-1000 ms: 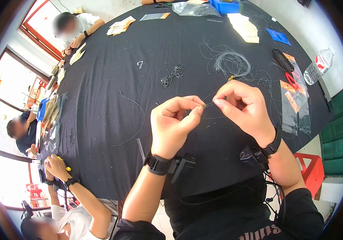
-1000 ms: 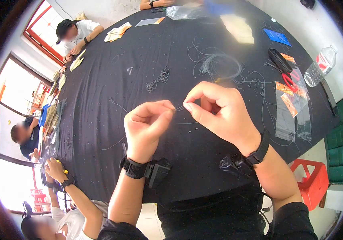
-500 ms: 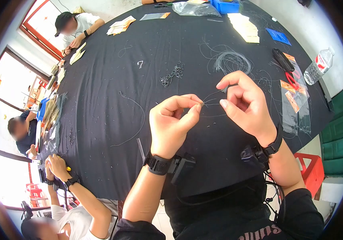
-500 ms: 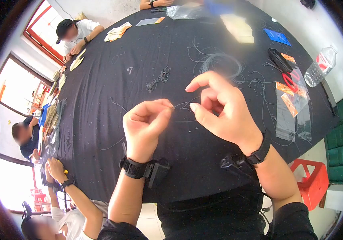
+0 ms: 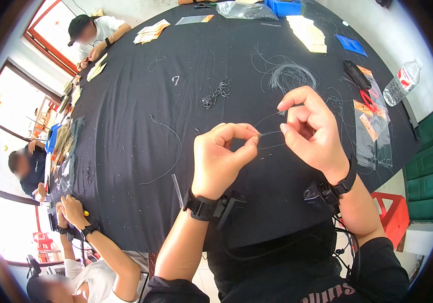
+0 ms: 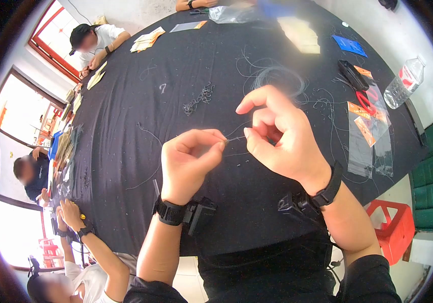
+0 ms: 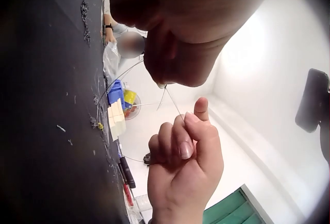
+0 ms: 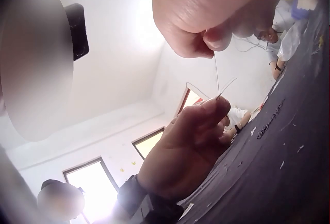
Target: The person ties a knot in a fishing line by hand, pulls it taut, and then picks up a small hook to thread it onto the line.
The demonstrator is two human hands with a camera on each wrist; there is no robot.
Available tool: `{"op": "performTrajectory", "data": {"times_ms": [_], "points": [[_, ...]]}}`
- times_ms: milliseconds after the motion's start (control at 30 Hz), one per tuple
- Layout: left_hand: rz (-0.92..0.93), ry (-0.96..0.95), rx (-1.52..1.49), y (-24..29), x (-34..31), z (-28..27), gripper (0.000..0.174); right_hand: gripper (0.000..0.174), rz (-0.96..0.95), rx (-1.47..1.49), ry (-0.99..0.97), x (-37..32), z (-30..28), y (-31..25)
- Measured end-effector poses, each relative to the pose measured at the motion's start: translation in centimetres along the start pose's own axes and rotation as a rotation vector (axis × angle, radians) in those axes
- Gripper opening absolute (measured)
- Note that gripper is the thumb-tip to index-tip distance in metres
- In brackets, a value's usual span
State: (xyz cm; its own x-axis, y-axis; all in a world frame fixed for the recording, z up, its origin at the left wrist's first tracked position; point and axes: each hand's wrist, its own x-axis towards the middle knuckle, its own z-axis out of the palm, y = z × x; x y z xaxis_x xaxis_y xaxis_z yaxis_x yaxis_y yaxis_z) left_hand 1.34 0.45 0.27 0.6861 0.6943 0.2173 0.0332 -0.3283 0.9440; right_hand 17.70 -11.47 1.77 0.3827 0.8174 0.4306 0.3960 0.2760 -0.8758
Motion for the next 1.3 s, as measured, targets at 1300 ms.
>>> {"op": "performTrajectory", "data": {"times_ms": [1300], "points": [[0.085,0.042,-0.466,0.5,-0.2,-0.1,0.007,0.013,-0.025,-0.140,-0.167,0.3,0.5,0.1]]}}
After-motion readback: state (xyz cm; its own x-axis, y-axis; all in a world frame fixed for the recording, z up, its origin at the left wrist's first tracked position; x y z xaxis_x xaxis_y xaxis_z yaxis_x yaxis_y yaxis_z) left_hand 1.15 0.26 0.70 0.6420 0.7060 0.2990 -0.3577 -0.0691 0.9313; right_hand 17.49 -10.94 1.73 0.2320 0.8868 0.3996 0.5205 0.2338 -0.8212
